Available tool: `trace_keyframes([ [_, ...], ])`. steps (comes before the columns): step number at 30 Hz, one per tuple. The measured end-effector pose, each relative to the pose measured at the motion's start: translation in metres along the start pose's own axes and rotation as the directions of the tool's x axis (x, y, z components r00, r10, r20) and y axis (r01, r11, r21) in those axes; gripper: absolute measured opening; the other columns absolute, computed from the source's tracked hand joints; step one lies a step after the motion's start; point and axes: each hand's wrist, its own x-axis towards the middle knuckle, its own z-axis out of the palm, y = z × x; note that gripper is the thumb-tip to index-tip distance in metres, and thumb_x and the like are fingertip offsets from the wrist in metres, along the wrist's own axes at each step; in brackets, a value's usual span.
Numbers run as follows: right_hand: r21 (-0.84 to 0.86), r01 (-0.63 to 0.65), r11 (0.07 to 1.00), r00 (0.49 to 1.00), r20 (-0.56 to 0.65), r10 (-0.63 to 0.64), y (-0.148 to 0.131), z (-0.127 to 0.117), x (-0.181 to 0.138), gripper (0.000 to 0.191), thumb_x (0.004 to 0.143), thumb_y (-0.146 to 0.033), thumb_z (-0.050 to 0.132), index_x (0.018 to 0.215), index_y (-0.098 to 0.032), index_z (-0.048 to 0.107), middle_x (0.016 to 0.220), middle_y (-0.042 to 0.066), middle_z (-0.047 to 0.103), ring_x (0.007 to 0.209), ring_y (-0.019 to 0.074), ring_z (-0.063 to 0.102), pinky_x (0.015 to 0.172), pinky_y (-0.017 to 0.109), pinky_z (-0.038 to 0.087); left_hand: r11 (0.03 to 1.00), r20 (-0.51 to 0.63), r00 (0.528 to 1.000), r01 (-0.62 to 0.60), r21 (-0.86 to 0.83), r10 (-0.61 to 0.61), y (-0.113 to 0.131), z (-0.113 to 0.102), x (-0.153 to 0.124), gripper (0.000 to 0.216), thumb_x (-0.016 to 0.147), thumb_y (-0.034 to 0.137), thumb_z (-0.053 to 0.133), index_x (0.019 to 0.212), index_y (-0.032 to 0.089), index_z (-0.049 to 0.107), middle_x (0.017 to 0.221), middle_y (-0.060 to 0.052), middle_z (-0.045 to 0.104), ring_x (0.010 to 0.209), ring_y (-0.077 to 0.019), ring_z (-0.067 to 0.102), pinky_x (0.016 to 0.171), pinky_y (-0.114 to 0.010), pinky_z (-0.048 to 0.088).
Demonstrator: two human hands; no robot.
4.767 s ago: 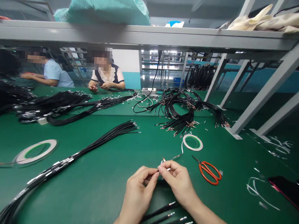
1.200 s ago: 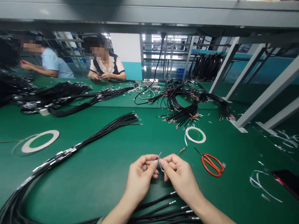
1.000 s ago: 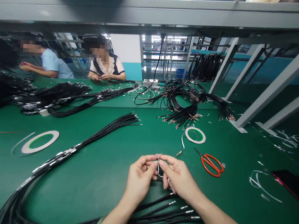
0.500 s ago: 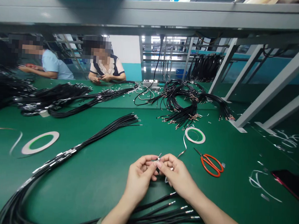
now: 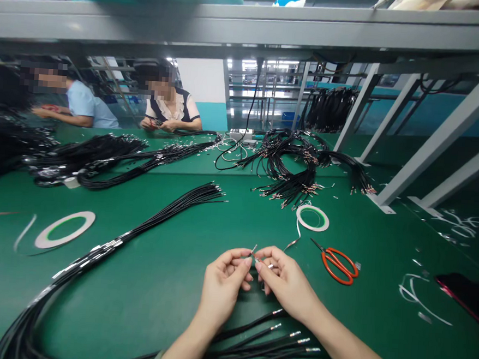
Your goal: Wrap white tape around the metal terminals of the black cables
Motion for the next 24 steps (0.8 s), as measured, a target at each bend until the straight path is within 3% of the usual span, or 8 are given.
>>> trace_keyframes([
  [3, -0.062, 0.011, 0.998, 1.0, -0.028, -0.013, -0.0031, -0.0012, -0.0013, 0.032, 0.089, -0.043, 0.053, 0.111, -0.021, 0.06, 0.058, -0.006, 0.048, 0.046, 0.0101, 0.042, 0.044, 0.021, 0.032, 1.0, 0.008, 1.0, 0.012, -0.024, -0.011, 0.0012, -0.0021, 0.0021, 0.032, 0.071, 0.032, 0.073, 0.094, 0.011, 0.065, 0.057, 0.001, 0.062, 0.045, -0.0072, 0.053, 0.046, -0.017, 0.043],
  [8, -0.078, 0.04, 0.996, 0.996, -0.075, -0.046, -0.0044, -0.0007, -0.0013, 0.03, 0.089, -0.044, 0.051, 0.09, -0.018, 0.066, 0.057, -0.005, 0.043, 0.048, 0.0105, 0.035, 0.045, 0.023, 0.027, 0.998, 0.054, 0.998, 0.043, -0.038, -0.041, -0.0006, -0.0044, 0.0037, 0.029, 0.073, 0.033, 0.072, 0.095, 0.014, 0.064, 0.055, 0.005, 0.057, 0.042, -0.0051, 0.047, 0.043, -0.015, 0.037],
  [12, -0.063, 0.04, 0.997, 0.995, -0.089, -0.046, -0.0056, 0.0023, -0.0023, 0.027, 0.088, -0.042, 0.054, 0.084, -0.017, 0.064, 0.055, -0.006, 0.041, 0.049, 0.0106, 0.036, 0.046, 0.023, 0.027, 0.999, 0.052, 0.998, 0.036, -0.032, -0.035, -0.0005, -0.0037, 0.0038, 0.027, 0.077, 0.039, 0.067, 0.091, 0.015, 0.066, 0.056, 0.005, 0.054, 0.042, -0.005, 0.043, 0.04, -0.015, 0.033],
  [16, -0.097, 0.064, 0.993, 0.99, -0.12, -0.076, -0.0084, 0.0059, -0.0057, 0.024, 0.088, -0.039, 0.056, 0.082, -0.017, 0.064, 0.057, -0.005, 0.046, 0.05, 0.0105, 0.038, 0.048, 0.023, 0.028, 0.998, 0.007, 0.999, 0.05, 0.039, -0.05, -0.0012, -0.0023, 0.0044, 0.03, 0.076, 0.042, 0.068, 0.083, 0.014, 0.066, 0.049, 0.007, 0.05, 0.04, -0.0038, 0.039, 0.039, -0.014, 0.03],
  [24, -0.177, 0.094, 0.98, 0.982, -0.143, -0.12, -0.0083, 0.0068, -0.0067, 0.023, 0.088, -0.037, 0.055, 0.08, -0.018, 0.064, 0.062, -0.002, 0.057, 0.052, 0.0117, 0.044, 0.049, 0.023, 0.032, 0.998, 0.006, 0.998, 0.058, -0.008, -0.058, -0.0033, -0.0026, 0.0061, 0.029, 0.072, 0.04, 0.072, 0.08, 0.013, 0.067, 0.049, 0.005, 0.056, 0.04, -0.0044, 0.045, 0.041, -0.014, 0.034],
])
